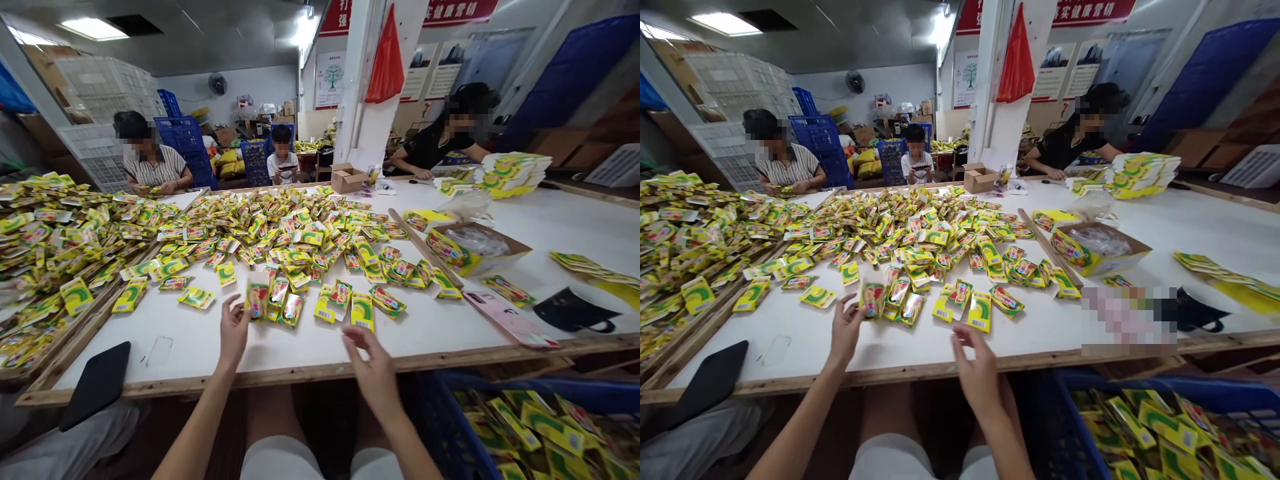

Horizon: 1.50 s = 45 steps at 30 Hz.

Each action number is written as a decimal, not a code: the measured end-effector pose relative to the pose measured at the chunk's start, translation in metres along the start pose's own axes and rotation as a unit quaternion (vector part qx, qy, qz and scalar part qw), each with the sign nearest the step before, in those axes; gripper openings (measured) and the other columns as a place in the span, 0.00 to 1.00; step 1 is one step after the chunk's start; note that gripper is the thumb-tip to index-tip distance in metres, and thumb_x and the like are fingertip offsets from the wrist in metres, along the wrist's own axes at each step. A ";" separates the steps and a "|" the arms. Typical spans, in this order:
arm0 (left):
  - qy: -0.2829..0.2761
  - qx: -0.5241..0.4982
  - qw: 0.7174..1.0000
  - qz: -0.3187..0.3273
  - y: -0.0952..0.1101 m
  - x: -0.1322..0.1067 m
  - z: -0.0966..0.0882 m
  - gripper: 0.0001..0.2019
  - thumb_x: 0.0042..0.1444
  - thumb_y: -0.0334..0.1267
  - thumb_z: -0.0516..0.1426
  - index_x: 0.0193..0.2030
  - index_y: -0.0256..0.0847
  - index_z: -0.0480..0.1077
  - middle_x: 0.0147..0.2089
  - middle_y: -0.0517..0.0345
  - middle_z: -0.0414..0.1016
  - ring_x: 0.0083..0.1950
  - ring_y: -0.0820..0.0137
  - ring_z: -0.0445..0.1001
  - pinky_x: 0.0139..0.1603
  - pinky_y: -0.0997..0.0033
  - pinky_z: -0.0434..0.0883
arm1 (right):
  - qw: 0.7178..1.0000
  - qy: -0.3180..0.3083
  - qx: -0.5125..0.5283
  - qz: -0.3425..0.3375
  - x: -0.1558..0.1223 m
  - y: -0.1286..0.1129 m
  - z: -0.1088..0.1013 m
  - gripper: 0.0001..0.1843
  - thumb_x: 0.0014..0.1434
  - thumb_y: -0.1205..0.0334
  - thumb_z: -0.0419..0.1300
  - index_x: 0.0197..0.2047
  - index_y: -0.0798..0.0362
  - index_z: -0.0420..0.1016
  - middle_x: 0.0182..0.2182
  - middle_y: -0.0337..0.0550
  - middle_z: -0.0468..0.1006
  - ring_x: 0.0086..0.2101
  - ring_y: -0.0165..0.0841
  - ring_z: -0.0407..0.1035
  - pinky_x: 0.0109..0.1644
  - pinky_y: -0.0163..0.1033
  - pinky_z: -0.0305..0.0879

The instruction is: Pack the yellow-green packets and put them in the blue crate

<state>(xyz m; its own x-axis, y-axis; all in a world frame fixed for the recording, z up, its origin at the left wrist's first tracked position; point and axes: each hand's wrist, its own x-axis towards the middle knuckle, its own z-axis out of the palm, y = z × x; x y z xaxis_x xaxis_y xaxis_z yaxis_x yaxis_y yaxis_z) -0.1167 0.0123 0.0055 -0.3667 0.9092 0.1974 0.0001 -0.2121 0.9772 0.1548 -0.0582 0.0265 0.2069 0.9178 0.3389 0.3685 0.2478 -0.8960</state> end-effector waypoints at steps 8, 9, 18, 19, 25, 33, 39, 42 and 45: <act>-0.179 -0.074 0.981 -0.030 0.004 -0.075 0.063 0.24 0.52 0.39 0.60 0.53 0.44 0.54 0.41 0.54 0.75 0.42 0.66 0.75 0.43 0.66 0.71 | 0.979 -0.129 0.156 0.031 0.014 0.006 0.072 0.16 0.55 0.60 0.59 0.47 0.52 0.67 0.40 0.49 0.79 0.39 0.39 0.74 0.45 0.45 0.71; -0.191 -0.066 0.979 -0.030 0.002 -0.076 0.066 0.24 0.53 0.39 0.60 0.53 0.44 0.53 0.40 0.54 0.75 0.42 0.66 0.75 0.43 0.66 0.70 | 0.981 -0.129 0.139 0.033 0.013 0.010 0.069 0.15 0.55 0.61 0.59 0.46 0.52 0.67 0.40 0.48 0.79 0.39 0.39 0.74 0.45 0.45 0.71; -0.311 -0.012 0.949 -0.058 -0.006 -0.072 0.066 0.25 0.56 0.39 0.57 0.58 0.48 0.51 0.48 0.53 0.69 0.40 0.69 0.74 0.39 0.68 0.72 | 0.980 -0.128 0.147 0.032 0.012 0.033 0.050 0.18 0.57 0.61 0.57 0.51 0.48 0.61 0.42 0.43 0.77 0.41 0.36 0.74 0.47 0.43 0.71; -0.319 -0.013 0.946 -0.064 -0.005 -0.071 0.065 0.25 0.55 0.39 0.57 0.58 0.48 0.52 0.47 0.54 0.69 0.39 0.69 0.74 0.38 0.68 0.72 | 0.979 -0.141 0.142 0.028 0.015 0.034 0.049 0.16 0.58 0.60 0.56 0.50 0.48 0.63 0.42 0.44 0.77 0.41 0.36 0.74 0.47 0.43 0.71; -0.339 -0.040 0.936 -0.085 -0.006 -0.065 0.061 0.24 0.54 0.37 0.58 0.56 0.47 0.57 0.47 0.54 0.71 0.38 0.69 0.75 0.37 0.70 0.72 | 0.973 -0.208 0.102 -0.005 0.032 0.034 0.038 0.13 0.61 0.57 0.52 0.45 0.50 0.74 0.44 0.45 0.77 0.45 0.38 0.71 0.50 0.44 0.67; -0.249 0.005 0.968 0.013 -0.010 -0.053 0.065 0.12 0.56 0.38 0.57 0.47 0.42 0.67 0.46 0.52 0.74 0.47 0.64 0.73 0.49 0.64 0.69 | 0.976 -0.175 0.125 -0.018 0.041 0.036 0.061 0.11 0.58 0.60 0.56 0.43 0.50 0.74 0.37 0.43 0.78 0.40 0.36 0.72 0.46 0.42 0.68; -0.232 0.045 0.972 0.017 -0.004 -0.055 0.066 0.08 0.56 0.40 0.57 0.39 0.39 0.72 0.42 0.51 0.77 0.43 0.64 0.74 0.47 0.65 0.70 | 0.975 -0.188 0.115 -0.026 0.033 0.031 0.058 0.11 0.60 0.57 0.55 0.41 0.51 0.76 0.40 0.45 0.78 0.41 0.37 0.72 0.44 0.41 0.70; -0.211 0.054 0.976 0.015 0.002 -0.054 0.068 0.09 0.56 0.40 0.57 0.37 0.38 0.74 0.37 0.52 0.77 0.40 0.65 0.75 0.44 0.67 0.70 | 0.978 -0.178 0.101 -0.026 0.032 0.027 0.056 0.11 0.60 0.55 0.56 0.39 0.52 0.76 0.37 0.45 0.78 0.38 0.36 0.72 0.43 0.40 0.69; -0.193 0.040 0.980 -0.007 0.004 -0.053 0.072 0.08 0.54 0.40 0.58 0.37 0.38 0.74 0.35 0.54 0.77 0.37 0.67 0.74 0.39 0.71 0.69 | 0.984 -0.159 0.084 -0.006 0.035 0.025 0.059 0.11 0.59 0.55 0.57 0.37 0.52 0.76 0.33 0.43 0.78 0.34 0.34 0.72 0.40 0.38 0.69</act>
<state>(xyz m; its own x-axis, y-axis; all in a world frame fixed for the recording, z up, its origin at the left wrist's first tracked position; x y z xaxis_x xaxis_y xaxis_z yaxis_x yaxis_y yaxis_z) -0.0299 -0.0107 0.0044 0.0119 0.9827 0.1846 0.0755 -0.1850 0.9798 0.1177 -0.0014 -0.0008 -0.1009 0.9587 0.2659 0.2093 0.2817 -0.9364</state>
